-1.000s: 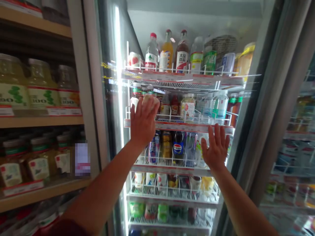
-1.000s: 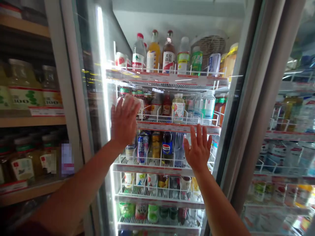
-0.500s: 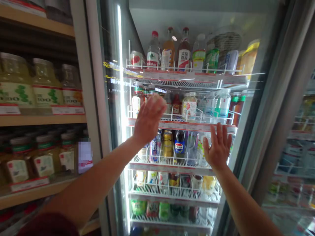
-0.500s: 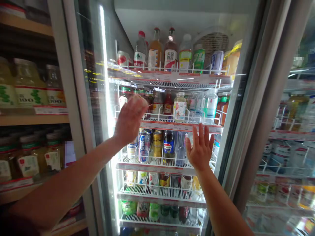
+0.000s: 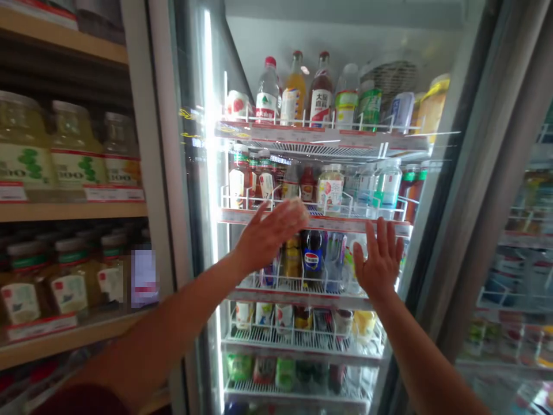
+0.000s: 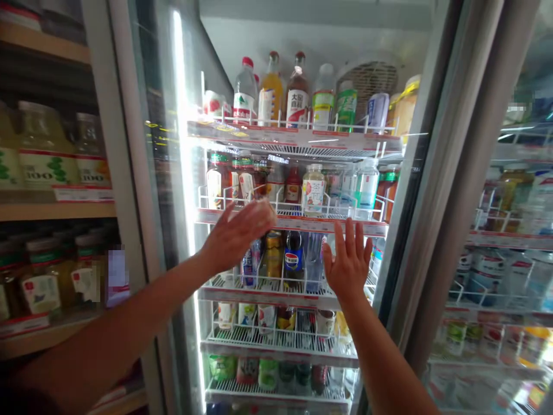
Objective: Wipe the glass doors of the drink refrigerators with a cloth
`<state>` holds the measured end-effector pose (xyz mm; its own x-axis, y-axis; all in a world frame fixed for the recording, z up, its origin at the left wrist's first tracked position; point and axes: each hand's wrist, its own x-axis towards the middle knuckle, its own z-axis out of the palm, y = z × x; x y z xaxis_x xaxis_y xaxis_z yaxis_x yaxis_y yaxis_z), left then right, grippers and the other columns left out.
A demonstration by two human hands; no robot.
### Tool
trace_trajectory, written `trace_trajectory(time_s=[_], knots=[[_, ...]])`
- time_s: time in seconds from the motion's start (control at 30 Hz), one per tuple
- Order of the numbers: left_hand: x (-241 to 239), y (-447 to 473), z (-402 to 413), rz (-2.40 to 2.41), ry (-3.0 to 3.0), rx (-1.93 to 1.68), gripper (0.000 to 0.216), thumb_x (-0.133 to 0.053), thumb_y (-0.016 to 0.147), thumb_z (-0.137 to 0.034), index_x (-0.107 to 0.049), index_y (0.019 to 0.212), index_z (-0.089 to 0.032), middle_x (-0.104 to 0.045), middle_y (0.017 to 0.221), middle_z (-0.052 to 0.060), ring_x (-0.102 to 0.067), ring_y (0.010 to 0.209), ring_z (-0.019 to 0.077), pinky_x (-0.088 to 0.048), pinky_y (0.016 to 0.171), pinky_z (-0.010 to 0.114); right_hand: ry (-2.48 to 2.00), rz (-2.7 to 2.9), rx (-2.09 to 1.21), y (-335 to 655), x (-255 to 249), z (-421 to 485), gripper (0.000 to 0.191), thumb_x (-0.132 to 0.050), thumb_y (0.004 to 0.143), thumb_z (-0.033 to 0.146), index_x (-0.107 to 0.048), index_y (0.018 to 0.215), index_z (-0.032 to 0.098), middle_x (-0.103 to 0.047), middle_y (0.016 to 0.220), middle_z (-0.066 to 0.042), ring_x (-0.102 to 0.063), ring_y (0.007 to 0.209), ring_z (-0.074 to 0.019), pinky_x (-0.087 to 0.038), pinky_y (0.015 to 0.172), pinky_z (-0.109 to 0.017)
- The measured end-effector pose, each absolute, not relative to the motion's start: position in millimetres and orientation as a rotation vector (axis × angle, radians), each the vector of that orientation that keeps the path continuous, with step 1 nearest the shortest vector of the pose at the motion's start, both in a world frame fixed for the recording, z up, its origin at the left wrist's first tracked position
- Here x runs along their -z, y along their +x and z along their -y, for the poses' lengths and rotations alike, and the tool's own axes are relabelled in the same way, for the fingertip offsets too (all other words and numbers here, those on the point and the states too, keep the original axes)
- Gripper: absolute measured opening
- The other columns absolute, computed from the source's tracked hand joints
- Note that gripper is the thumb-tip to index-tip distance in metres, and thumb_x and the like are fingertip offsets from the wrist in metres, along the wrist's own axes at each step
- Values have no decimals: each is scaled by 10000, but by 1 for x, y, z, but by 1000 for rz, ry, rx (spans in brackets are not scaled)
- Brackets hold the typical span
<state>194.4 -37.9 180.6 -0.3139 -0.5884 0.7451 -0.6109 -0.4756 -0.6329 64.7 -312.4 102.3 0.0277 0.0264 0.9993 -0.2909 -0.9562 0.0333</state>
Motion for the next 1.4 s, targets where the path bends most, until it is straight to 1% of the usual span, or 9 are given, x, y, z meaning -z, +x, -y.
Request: trace_trajectory(time_s=[0.13,0.33,0.5,0.67,0.77,0.87,1.03,1.2,1.4], knots=[[-181,197,31,1011,1779,-1884,646,-387,941,-77,-303,1564,-227,-280,1648,66,-120,1565,254,-178,1279,537,2089,269,-2028,64,-102,313,626,-494,1008,398,-282,1581,262,-363,1615,-96,-290,1522,-280,-228,1244,-499],[-154,191,33,1765,1855,-1879,715,-399,898,-36,-322,1552,-314,-369,1607,-43,-181,1550,156,-136,1312,420,2090,278,-2019,64,-101,313,633,-485,1006,401,-274,1584,254,-364,1614,-104,-293,1521,-289,-243,1237,-508],[-155,193,31,1024,1844,-1812,708,-389,919,-71,-241,1590,-245,-271,1650,64,-117,1564,269,-191,1274,557,2078,301,-2013,64,-102,312,623,-482,1009,396,-282,1582,255,-378,1606,-109,-300,1517,-287,-241,1238,-500],[-131,191,28,1956,1791,-1870,672,-428,933,-112,-303,1560,-319,-371,1601,-78,-185,1545,132,-134,1310,367,2080,294,-2028,63,-102,311,620,-498,1007,405,-297,1576,263,-382,1604,-102,-307,1515,-273,-247,1240,-481],[-126,200,11,1501,1871,-1925,712,-422,936,-94,-235,1583,-322,-378,1600,-36,-205,1542,150,-78,1311,422,2091,288,-2034,63,-101,311,611,-499,1005,401,-314,1570,257,-383,1604,-103,-307,1515,-279,-242,1239,-494],[-117,207,-4,925,1882,-1874,737,-412,931,-78,-154,1609,-214,-211,1663,91,-116,1562,258,-122,1290,508,2099,282,-2030,63,-100,311,607,-485,1003,392,-321,1568,239,-373,1610,-107,-303,1516,-291,-238,1236,-512],[-98,210,-18,1593,1989,-1909,714,-404,944,-69,-219,1590,-311,-388,1598,-24,-214,1542,177,-124,1302,425,2091,285,-2028,64,-101,312,616,-481,1002,390,-308,1573,237,-372,1610,-109,-304,1516,-289,-241,1235,-504],[-105,217,-21,764,1890,-1836,705,-419,957,-107,-169,1607,-216,-218,1662,116,-170,1554,283,-198,1271,524,2098,289,-2014,63,-101,312,638,-495,997,393,-282,1583,258,-361,1617,-102,-303,1516,-297,-235,1237,-512],[-109,209,-9,1452,2000,-1881,745,-391,932,-46,-203,1593,-334,-370,1607,-18,-188,1548,181,-100,1309,426,2099,275,-2018,62,-101,313,652,-503,996,384,-261,1589,262,-349,1623,-98,-295,1520,-291,-238,1236,-506]])
